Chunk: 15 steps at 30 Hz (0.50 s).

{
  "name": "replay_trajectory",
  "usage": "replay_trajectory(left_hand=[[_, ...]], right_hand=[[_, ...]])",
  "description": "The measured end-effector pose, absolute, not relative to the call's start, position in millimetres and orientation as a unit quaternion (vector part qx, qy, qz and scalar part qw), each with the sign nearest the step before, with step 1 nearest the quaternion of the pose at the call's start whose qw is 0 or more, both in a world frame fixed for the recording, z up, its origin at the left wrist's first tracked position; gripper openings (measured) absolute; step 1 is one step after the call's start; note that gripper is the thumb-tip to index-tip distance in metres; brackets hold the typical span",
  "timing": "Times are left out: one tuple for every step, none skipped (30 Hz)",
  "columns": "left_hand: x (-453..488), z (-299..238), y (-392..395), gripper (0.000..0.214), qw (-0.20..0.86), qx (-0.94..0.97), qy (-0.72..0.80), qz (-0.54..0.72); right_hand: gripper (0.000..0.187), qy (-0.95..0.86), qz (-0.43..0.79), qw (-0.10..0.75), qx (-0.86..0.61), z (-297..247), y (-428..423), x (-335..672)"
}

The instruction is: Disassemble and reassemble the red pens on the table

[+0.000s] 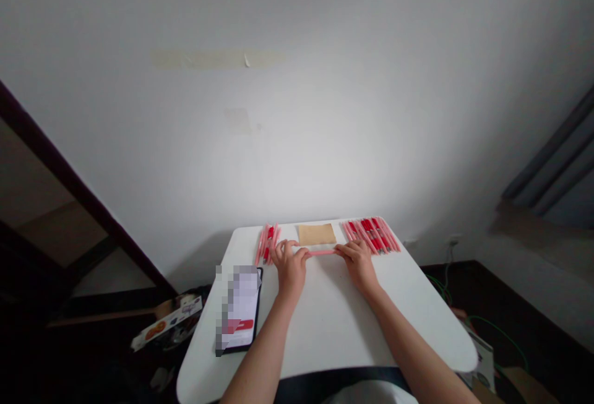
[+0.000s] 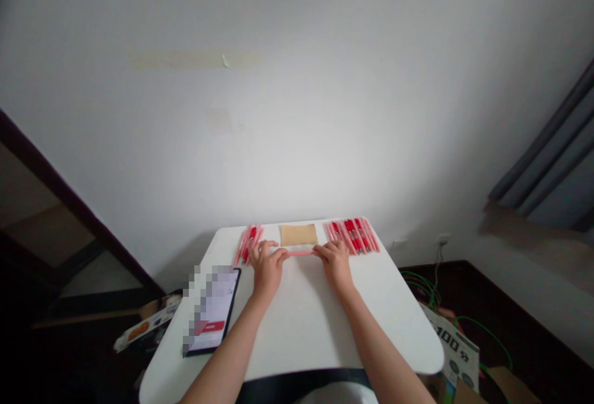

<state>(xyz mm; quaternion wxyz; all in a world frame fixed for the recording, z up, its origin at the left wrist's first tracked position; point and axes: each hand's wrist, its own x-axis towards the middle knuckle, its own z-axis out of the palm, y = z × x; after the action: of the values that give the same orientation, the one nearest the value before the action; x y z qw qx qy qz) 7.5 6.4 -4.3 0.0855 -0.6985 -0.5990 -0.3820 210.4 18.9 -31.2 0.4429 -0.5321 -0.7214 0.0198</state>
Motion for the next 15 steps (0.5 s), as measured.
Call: replay_trajectory(left_hand=[[8.0, -3.7, 6.2, 0.010, 0.085, -0.699, -0.601, -0.378], [8.6, -3.0, 5.9, 0.010, 0.084, -0.699, -0.604, -0.374], [9.2, -2.5, 5.6, 0.009, 0.083, -0.698, -0.607, -0.371], [9.8, -2.0, 5.3, 0.010, 0.081, -0.697, -0.610, -0.368], [10.2, -1.7, 5.0, 0.010, 0.080, -0.696, -0.612, -0.366], [10.5, -1.7, 4.8, 0.010, 0.080, -0.697, -0.613, -0.364], [10.5, -1.7, 4.7, 0.009, 0.080, -0.697, -0.614, -0.361], [10.4, -1.9, 4.7, 0.010, 0.081, -0.698, -0.614, -0.359], [10.1, -2.2, 4.7, 0.010, 0.081, -0.699, -0.615, -0.357], [9.8, -2.4, 4.7, 0.011, 0.081, -0.699, -0.615, -0.355], [9.4, -2.6, 4.7, 0.012, 0.080, -0.699, -0.616, -0.354], [9.2, -2.7, 4.7, 0.013, 0.078, -0.700, -0.617, -0.351], [9.0, -2.7, 4.5, 0.014, 0.077, -0.701, -0.618, -0.348], [8.9, -2.7, 4.4, 0.015, 0.076, -0.702, -0.618, -0.344], [8.9, -2.6, 4.2, 0.015, 0.076, -0.704, -0.618, -0.342]], right_hand=[[0.027, -0.720, 0.016, 0.443, -0.534, -31.4, 18.6, 210.0], [0.026, -0.719, 0.010, 0.443, -0.535, -31.5, 18.3, 209.7], [0.025, -0.718, 0.004, 0.443, -0.536, -31.3, 17.9, 209.5], [0.025, -0.718, -0.003, 0.443, -0.537, -30.9, 17.3, 209.2], [0.024, -0.716, -0.011, 0.443, -0.539, -30.2, 16.6, 209.0], [0.022, -0.715, -0.021, 0.444, -0.540, -29.2, 15.9, 208.8], [0.021, -0.713, -0.030, 0.445, -0.541, -28.0, 15.1, 208.5], [0.020, -0.711, -0.040, 0.447, -0.541, -26.7, 14.3, 208.3], [0.018, -0.711, -0.048, 0.449, -0.539, -25.4, 13.6, 208.0], [0.018, -0.711, -0.055, 0.451, -0.537, -24.4, 13.0, 207.8], [0.017, -0.711, -0.059, 0.453, -0.534, -23.6, 12.7, 207.5], [0.017, -0.712, -0.061, 0.455, -0.531, -23.2, 12.6, 207.4], [0.017, -0.712, -0.061, 0.457, -0.529, -23.1, 12.7, 207.3], [0.017, -0.711, -0.059, 0.459, -0.529, -23.3, 12.9, 207.2], [0.017, -0.710, -0.057, 0.462, -0.529, -23.7, 13.3, 207.2]])
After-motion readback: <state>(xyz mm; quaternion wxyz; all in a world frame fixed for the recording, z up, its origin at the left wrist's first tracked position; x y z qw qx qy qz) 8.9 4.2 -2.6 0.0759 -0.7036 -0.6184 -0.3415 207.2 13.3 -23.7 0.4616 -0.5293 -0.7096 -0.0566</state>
